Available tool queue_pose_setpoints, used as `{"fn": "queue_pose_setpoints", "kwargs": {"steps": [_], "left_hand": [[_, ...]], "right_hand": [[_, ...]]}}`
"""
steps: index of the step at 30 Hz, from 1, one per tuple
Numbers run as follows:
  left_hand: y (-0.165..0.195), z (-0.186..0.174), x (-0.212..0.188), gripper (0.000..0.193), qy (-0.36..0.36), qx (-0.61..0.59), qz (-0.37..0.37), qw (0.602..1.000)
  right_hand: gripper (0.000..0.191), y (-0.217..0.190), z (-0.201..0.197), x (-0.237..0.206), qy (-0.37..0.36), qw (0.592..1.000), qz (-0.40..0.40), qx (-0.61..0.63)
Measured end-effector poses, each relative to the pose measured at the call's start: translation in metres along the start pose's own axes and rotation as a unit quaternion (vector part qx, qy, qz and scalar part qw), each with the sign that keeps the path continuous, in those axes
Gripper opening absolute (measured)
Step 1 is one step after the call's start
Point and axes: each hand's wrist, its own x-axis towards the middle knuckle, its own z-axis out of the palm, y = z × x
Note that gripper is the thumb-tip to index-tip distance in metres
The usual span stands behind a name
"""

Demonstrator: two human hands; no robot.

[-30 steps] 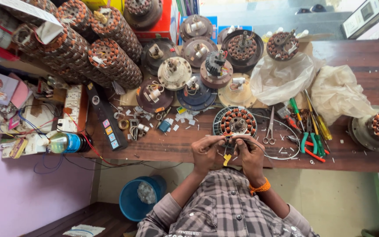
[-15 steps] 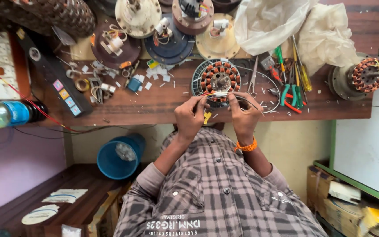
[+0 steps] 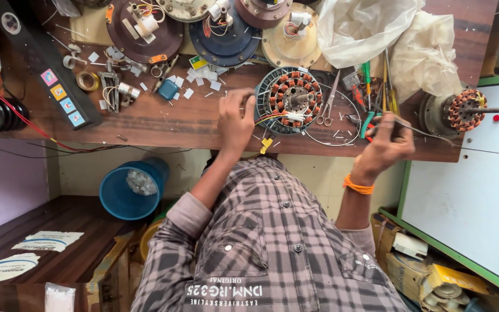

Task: The person sits at a cluttered workbench assembling electric motor stators, fitting wire coils and leads into the slots of a stator and pressing components into place by hand. They use a screwdriver to work on the stator, cut wire with scissors, and handle pliers while arranging the finished stators on the bench.

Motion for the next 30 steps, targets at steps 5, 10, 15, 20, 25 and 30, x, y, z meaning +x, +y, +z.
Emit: {"fn": "queue_pose_setpoints", "kwargs": {"steps": [5,10,15,20,25,30], "left_hand": [[-0.056,0.035,0.015,0.031,-0.129,-0.226,-0.144,0.955],[-0.069,0.052,0.041,0.028,-0.133,-0.065,0.007,0.989],[-0.038,0.041,0.096,0.025,-0.222,0.078,0.059,0.970],[-0.011,0.006,0.091,0.017,-0.126,-0.081,0.111,0.982],[-0.034,-0.049,0.034,0.014,-0.082,-0.065,0.034,0.994],[-0.074,-0.072,-0.027,0.011,-0.073,-0.046,-0.088,0.992]], "right_hand": [[0.014,0.005,-0.014,0.009,-0.009,1.000,0.011,-0.010],[0.015,0.004,-0.012,-0.004,-0.057,0.997,0.053,-0.004],[0.018,-0.005,-0.011,-0.009,-0.094,0.994,0.039,-0.034],[0.020,-0.039,-0.014,0.002,-0.147,0.978,-0.061,-0.135],[0.013,-0.087,-0.006,0.014,-0.237,0.884,-0.266,-0.302],[0.013,-0.112,0.021,0.017,-0.314,0.817,-0.328,-0.356]]}}
